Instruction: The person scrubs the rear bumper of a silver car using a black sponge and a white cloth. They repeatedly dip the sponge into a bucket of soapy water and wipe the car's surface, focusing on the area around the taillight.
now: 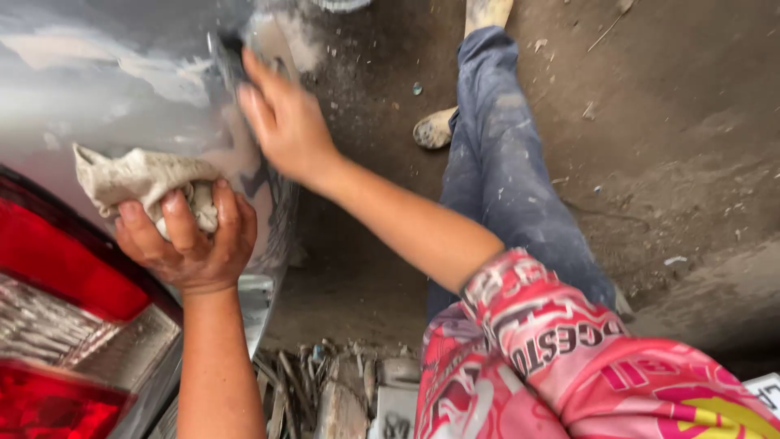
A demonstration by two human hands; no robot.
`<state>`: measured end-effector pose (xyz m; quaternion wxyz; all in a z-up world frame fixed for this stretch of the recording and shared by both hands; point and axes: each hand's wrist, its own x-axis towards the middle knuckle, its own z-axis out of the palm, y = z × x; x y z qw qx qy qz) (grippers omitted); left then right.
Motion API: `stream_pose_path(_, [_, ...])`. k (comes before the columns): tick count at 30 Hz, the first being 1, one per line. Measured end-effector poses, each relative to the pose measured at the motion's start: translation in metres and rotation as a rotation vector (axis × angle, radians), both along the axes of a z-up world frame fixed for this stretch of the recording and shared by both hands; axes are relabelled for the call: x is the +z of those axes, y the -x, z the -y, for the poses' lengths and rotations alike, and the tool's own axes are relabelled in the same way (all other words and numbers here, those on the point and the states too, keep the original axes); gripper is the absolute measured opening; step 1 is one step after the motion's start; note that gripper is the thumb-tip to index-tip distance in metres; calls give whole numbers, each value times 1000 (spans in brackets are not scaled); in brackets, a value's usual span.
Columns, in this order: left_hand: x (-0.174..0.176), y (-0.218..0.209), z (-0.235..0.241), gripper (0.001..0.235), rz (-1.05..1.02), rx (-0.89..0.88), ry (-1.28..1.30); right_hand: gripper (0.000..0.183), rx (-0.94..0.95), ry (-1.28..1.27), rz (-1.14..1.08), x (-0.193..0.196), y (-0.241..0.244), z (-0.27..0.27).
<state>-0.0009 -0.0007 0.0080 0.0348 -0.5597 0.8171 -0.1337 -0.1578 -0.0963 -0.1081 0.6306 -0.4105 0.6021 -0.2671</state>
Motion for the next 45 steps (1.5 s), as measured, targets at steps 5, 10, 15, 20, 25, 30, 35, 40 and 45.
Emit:
stream_pose_path(5, [6,1,-9,30,16,14,-35,50,24,378,-4,29,11,-40])
stream_pose_path(10, [6,2,-6,33,18,12,-22,49,82,134,-25,-15,7,-7])
stream_pose_path(15, [-4,0,-4,35,16,14,-27,51,29,277,55,-18,8,-43])
stream_pose_path(20, [-3,-1,-9,33,23,18,-28,48,212,108,-137,-67,-6,7])
stream_pose_path(25, [0,3,-6,37,18,17,-32,55,115,171,12,-6,8,-30])
stream_pose_path(30, [0,2,-5,36,18,4,-22,52,141,85,-60,-48,-8,-11])
stream_pose_path(35, [-5,1,1,37,12,8,-12,54,71,443,-48,0,10,-35])
stream_pose_path(40, [-3,-1,-10,33,35,13,-27,51,25,225,-2,-47,-8,-16])
stream_pose_path(45, [-11,3,6,36,-2,17,7,53,173,80,-109,-6,14,-15])
